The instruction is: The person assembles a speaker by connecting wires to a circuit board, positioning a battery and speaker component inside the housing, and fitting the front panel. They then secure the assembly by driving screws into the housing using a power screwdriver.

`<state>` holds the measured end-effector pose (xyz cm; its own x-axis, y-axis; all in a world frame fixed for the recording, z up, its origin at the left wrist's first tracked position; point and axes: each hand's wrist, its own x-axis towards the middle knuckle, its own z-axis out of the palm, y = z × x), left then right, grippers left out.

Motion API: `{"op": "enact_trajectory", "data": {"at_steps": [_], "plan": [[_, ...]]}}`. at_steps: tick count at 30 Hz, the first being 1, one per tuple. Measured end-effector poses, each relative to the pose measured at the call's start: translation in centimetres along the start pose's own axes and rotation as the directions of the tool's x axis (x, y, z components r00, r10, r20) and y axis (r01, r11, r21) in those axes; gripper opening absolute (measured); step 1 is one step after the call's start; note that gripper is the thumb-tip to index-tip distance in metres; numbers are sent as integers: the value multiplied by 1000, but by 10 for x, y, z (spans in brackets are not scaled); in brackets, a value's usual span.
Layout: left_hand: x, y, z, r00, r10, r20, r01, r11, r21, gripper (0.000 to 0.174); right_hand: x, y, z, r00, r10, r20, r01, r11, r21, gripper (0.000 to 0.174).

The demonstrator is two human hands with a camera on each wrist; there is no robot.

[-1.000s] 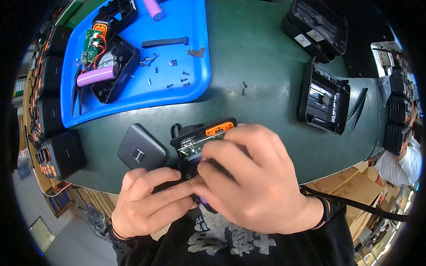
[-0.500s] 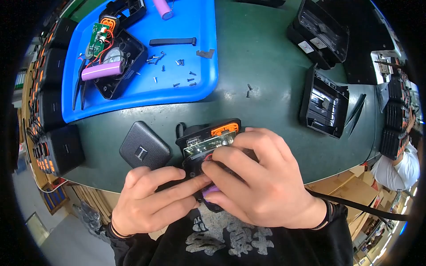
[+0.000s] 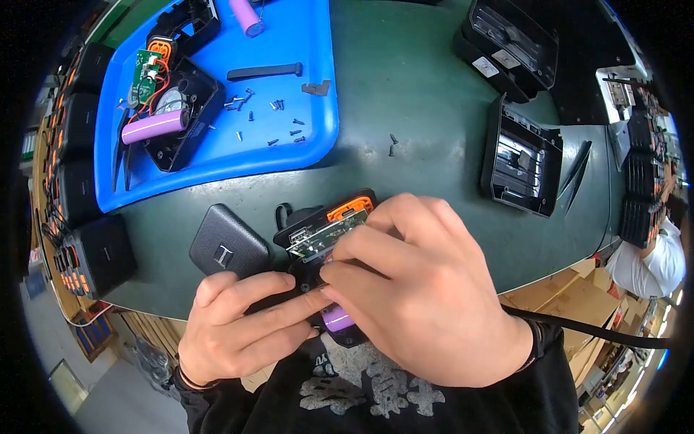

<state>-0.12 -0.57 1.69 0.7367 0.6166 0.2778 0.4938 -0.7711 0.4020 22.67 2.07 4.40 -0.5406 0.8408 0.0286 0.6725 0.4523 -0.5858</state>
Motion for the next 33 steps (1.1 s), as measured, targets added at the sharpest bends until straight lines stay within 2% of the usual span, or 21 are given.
{"op": "enact_trajectory", "data": {"at_steps": [11,17,20,21,23,25,28,33], "plan": [[-1,-1,2,1000,19,-19,-18,999,43,11,9,-5,-6,997,9,77,-3,997,-75,21],[0,-1,-3,999,12,-33,-12,1000,-19,7,11,-8,-8,996,19,90,-8,993,-116,20],[1,1,-7,979,-156,-134,126,970,-208,20,11,-10,-9,995,15,100,-1,991,-133,19],[3,3,-9,979,-152,-133,123,971,-206,20,11,-10,-9,994,14,108,2,990,-144,18],[9,9,-13,896,-412,-167,360,892,-273,21,10,-11,-9,996,13,92,1,990,-143,17],[17,8,-7,886,-421,-194,362,890,-279,22,9,-11,-7,997,4,81,7,990,-141,16],[23,11,-3,889,-445,-110,404,874,-272,24,8,-10,-6,998,-1,64,11,989,-148,16],[28,19,-1,864,-497,-79,469,852,-233,22,7,-9,-7,997,-20,81,32,987,-156,13]]}}
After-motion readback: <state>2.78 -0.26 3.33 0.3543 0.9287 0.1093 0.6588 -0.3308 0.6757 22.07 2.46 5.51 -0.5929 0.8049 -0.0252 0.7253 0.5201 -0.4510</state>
